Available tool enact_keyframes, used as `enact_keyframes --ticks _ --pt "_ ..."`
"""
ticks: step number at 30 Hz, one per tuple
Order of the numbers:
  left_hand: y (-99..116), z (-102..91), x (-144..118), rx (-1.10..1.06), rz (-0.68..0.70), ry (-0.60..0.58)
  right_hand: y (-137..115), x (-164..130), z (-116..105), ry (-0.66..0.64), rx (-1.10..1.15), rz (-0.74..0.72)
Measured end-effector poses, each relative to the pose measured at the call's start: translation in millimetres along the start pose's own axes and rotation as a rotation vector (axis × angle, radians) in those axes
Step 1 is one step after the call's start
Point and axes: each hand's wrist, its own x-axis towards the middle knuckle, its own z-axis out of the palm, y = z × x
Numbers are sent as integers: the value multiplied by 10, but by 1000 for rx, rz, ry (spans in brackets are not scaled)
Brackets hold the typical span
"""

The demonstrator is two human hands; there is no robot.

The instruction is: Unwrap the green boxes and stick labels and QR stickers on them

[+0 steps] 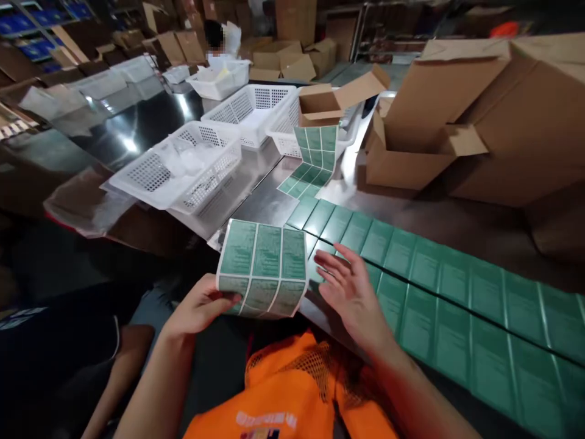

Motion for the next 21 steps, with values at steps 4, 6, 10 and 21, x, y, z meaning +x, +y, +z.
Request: enact_keyframes --ticks 4,6,10,21 --pt "-56 -16 12 87 50 -145 73 253 246 158 179 3" --pt "-111 -38 4 74 26 -136 129 280 311 200 211 15" --pt "-225 -89 -24 -165 -21 -109 200 205 398 206 175 -18" --pt "-145 175 -38 -166 -22 629 289 53 533 187 -48 -51"
